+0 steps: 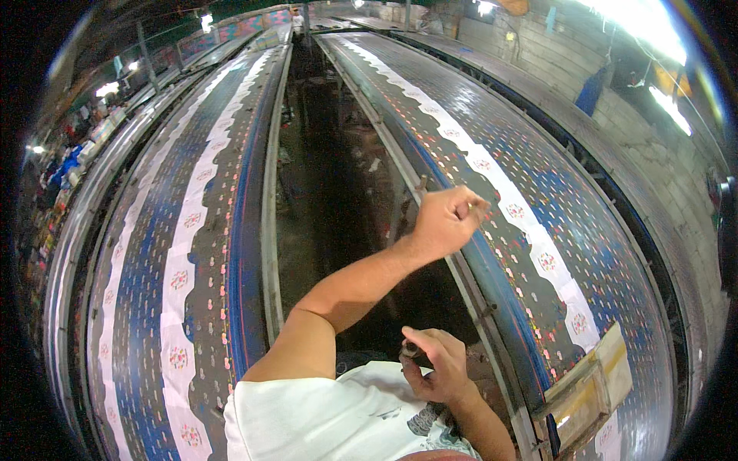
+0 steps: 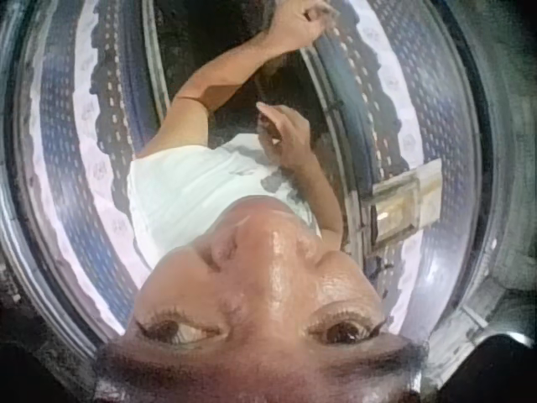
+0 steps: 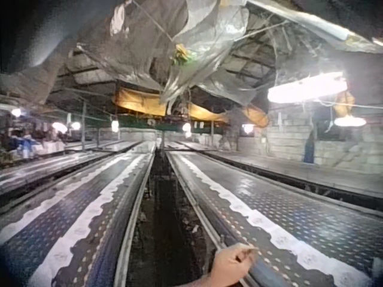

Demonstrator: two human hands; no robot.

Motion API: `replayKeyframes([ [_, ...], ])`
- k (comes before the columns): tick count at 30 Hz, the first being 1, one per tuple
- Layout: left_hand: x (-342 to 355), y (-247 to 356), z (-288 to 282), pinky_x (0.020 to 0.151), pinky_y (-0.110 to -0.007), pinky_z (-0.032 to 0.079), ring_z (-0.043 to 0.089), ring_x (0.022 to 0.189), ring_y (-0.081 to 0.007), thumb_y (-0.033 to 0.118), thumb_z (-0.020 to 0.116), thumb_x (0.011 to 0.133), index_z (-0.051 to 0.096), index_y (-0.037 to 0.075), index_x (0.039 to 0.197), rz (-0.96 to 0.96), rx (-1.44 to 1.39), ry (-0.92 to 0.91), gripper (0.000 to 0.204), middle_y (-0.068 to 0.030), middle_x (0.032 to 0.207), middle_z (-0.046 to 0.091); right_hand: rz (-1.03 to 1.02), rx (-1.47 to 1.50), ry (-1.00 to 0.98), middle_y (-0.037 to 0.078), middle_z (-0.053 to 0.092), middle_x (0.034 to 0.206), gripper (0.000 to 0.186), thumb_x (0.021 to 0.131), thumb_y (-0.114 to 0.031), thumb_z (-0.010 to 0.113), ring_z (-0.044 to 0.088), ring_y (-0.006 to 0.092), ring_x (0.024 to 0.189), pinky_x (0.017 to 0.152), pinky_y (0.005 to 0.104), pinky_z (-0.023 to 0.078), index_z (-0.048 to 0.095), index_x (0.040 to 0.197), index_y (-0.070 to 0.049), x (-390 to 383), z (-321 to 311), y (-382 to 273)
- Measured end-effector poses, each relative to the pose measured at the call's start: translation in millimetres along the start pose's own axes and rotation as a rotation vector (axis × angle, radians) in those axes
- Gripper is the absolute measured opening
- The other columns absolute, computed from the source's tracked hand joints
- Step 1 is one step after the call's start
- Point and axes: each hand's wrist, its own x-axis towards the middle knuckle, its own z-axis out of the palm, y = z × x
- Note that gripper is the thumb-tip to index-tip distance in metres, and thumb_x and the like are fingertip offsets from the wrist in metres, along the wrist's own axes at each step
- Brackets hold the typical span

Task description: The person uses a squeegee to pull ink through a screen printing frame onto a long patterned textile moving on a conveyor. They repeatedly reposition the frame and wipe the squeegee while working along the fabric.

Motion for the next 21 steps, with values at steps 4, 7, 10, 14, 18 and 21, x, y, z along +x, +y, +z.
replayKeyframes([
  [4, -13, -6, 37, 0.067, -0.04, 0.057, 0.072, 0.068, -0.0256, 0.017, 0.09, 0.095, 0.079, 0.009, 0.097, 0.414, 0.132, -0.074, 0.014, -0.0083, 0.081, 0.076, 0.559, 0.26, -0.058, 0.02, 0.079, 0.109, 0.087, 0.09, -0.008, 0.083, 0.08, 0.0303, 0.095, 0.09, 0.0392, 0.063, 0.046, 0.169, 0.0, -17, -2, 0],
  [7, -22, -5, 58, 0.069, -0.045, 0.058, 0.072, 0.068, -0.0305, 0.016, 0.089, 0.093, 0.074, 0.012, 0.097, 0.565, 0.159, -0.094, 0.016, -0.0047, 0.077, 0.072, 0.75, 0.33, -0.055, 0.018, 0.077, 0.109, 0.105, 0.088, -0.01, 0.084, 0.076, 0.0239, 0.1, 0.093, 0.0378, 0.06, 0.033, 0.18, -0.006, -25, -3, 1],
  [10, -32, -1, 72, 0.07, -0.044, 0.058, 0.072, 0.069, -0.0287, 0.017, 0.088, 0.094, 0.074, 0.012, 0.098, 0.589, 0.139, -0.134, 0.015, -0.0049, 0.078, 0.073, 0.77, 0.326, -0.052, 0.018, 0.077, 0.11, 0.106, 0.087, -0.012, 0.084, 0.075, 0.0239, 0.099, 0.093, 0.0381, 0.06, 0.034, 0.18, -0.006, -30, -3, 0],
  [14, -49, 5, 99, 0.071, -0.044, 0.059, 0.073, 0.069, -0.0277, 0.016, 0.086, 0.094, 0.076, 0.014, 0.101, 0.601, 0.093, -0.174, 0.013, -0.0048, 0.079, 0.072, 0.817, 0.256, -0.067, 0.017, 0.077, 0.112, 0.106, 0.087, -0.016, 0.083, 0.075, 0.0253, 0.098, 0.093, 0.0391, 0.06, 0.033, 0.18, -0.006, -29, -2, -8],
  [18, -61, 12, 128, 0.072, -0.043, 0.058, 0.071, 0.069, -0.027, 0.01, 0.083, 0.087, 0.08, 0.017, 0.106, 0.581, -0.085, -0.206, 0.02, -0.0042, 0.08, 0.072, 0.848, 0.174, -0.118, 0.023, 0.077, 0.121, 0.105, 0.089, -0.021, 0.082, 0.078, 0.0349, 0.101, 0.098, 0.0448, 0.062, 0.031, 0.18, -0.009, -35, -8, -9],
  [21, -57, -5, 114, 0.065, -0.045, 0.056, 0.073, 0.073, -0.029, 0.013, 0.081, 0.086, 0.086, 0.016, 0.107, 0.443, 0.179, -0.4, 0.021, -0.0064, 0.088, 0.078, 0.612, 0.171, -0.155, 0.033, 0.069, 0.149, 0.105, 0.084, -0.018, 0.078, 0.071, 0.0512, 0.133, 0.114, 0.057, 0.057, 0.032, 0.178, -0.01, -35, 13, 11],
])
